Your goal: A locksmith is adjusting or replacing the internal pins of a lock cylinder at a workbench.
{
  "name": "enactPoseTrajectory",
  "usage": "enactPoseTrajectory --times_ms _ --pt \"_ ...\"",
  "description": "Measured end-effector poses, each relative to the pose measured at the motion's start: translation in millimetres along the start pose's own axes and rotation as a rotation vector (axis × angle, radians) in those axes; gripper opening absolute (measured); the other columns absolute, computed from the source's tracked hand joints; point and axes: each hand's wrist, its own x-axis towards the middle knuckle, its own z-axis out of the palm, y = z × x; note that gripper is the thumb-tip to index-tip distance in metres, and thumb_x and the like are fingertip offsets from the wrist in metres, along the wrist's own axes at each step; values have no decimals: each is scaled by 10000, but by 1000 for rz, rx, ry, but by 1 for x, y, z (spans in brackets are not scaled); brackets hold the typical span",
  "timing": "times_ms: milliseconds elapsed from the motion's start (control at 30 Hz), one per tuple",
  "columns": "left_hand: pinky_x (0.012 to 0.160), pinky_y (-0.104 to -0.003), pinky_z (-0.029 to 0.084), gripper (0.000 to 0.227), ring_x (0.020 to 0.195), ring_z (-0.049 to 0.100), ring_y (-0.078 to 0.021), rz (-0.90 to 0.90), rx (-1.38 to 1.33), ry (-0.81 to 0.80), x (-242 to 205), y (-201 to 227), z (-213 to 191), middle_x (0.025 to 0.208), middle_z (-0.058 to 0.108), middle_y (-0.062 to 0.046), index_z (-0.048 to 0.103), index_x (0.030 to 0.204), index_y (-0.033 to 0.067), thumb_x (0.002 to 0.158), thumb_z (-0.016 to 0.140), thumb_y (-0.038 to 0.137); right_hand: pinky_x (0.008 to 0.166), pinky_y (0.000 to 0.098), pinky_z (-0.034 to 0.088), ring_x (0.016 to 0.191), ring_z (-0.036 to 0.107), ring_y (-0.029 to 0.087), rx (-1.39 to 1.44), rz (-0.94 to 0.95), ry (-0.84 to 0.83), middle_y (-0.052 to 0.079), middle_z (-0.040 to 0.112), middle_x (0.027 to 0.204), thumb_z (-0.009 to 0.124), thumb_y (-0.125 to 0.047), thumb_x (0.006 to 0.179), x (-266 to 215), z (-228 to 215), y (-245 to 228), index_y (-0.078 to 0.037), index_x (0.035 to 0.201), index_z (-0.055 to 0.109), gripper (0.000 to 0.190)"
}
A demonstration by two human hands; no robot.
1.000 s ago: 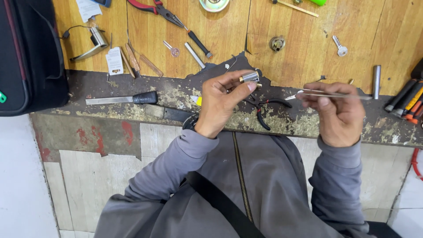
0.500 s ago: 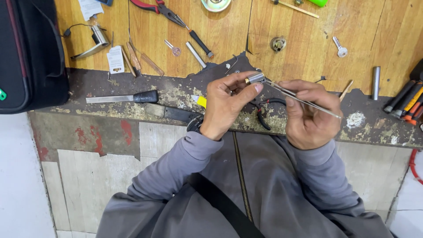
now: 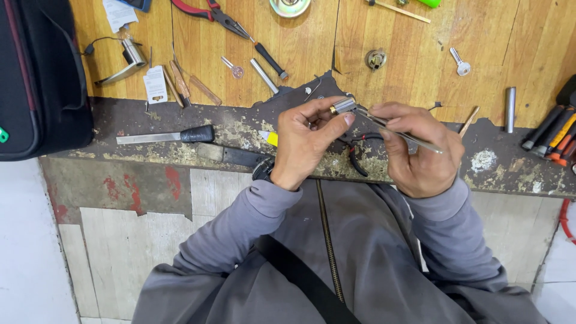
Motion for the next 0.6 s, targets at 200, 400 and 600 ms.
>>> enactPoseTrajectory --times_ms 200,400,600 --pt "573 -150 359 349 644 456 12 -1 4 7 -1 12 4 733 699 -91 755 1133 14 835 863 161 836 540 630 915 739 470 66 -125 -62 337 707 989 603 207 969 4 -3 16 119 1055 597 124" --pt "574 -153 365 344 648 451 12 10 25 12 1 8 1 740 702 -93 751 1147 13 844 856 137 821 513 632 919 743 466 38 -106 -74 328 709 990 624 219 962 7 -6 14 122 1068 596 147" --pt "565 -174 375 346 649 448 -5 10 18 26 0 12 5 745 704 -107 749 1150 5 850 857 140 766 428 635 861 769 405 -63 13 -29 289 756 990 703 157 964 -3 0 11 98 1032 622 121"
